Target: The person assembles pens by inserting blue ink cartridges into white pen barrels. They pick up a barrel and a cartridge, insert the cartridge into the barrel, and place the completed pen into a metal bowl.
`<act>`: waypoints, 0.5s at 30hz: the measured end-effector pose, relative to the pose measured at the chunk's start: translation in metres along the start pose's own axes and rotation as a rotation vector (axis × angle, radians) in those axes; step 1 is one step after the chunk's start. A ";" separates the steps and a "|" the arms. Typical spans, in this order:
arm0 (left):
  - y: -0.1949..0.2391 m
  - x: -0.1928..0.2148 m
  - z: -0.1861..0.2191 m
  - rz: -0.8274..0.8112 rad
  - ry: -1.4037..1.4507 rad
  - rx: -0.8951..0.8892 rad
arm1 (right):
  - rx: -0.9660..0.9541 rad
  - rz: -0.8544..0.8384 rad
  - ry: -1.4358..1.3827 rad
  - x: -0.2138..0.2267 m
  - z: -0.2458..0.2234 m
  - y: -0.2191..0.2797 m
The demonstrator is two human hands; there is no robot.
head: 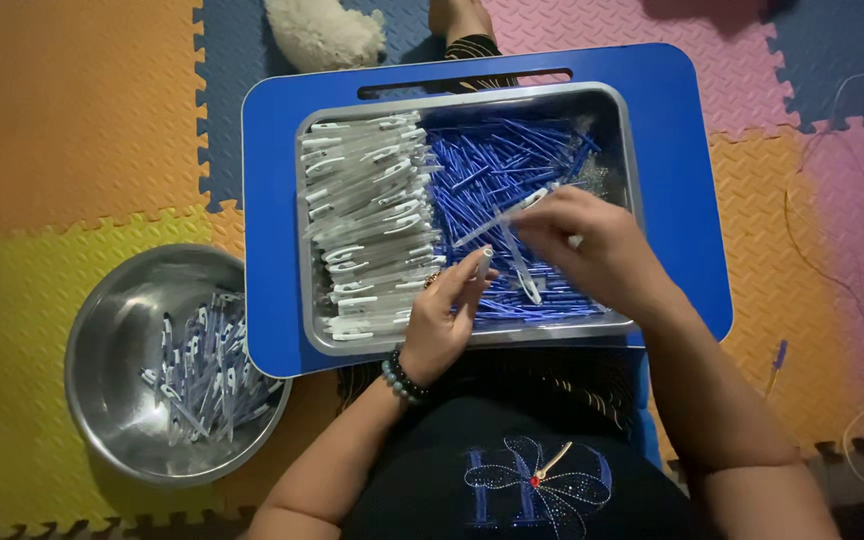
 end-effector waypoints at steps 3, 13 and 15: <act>-0.003 0.001 0.004 -0.009 -0.014 -0.016 | 0.097 0.061 0.348 -0.005 -0.016 0.010; -0.004 0.001 0.010 -0.042 -0.089 -0.034 | 0.350 0.115 0.608 -0.008 -0.028 0.017; -0.004 -0.001 0.013 -0.078 -0.116 -0.048 | 0.505 0.237 0.805 -0.009 -0.028 0.021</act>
Point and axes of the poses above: each hand's wrist, its own y-axis away from the middle knuckle, its own x-axis out of the back of the hand, z = x × y, the point moved 8 cm from there along -y, towards the middle knuckle, and after that the axes turned 13 degrees about -x, right-handed, at the moved point
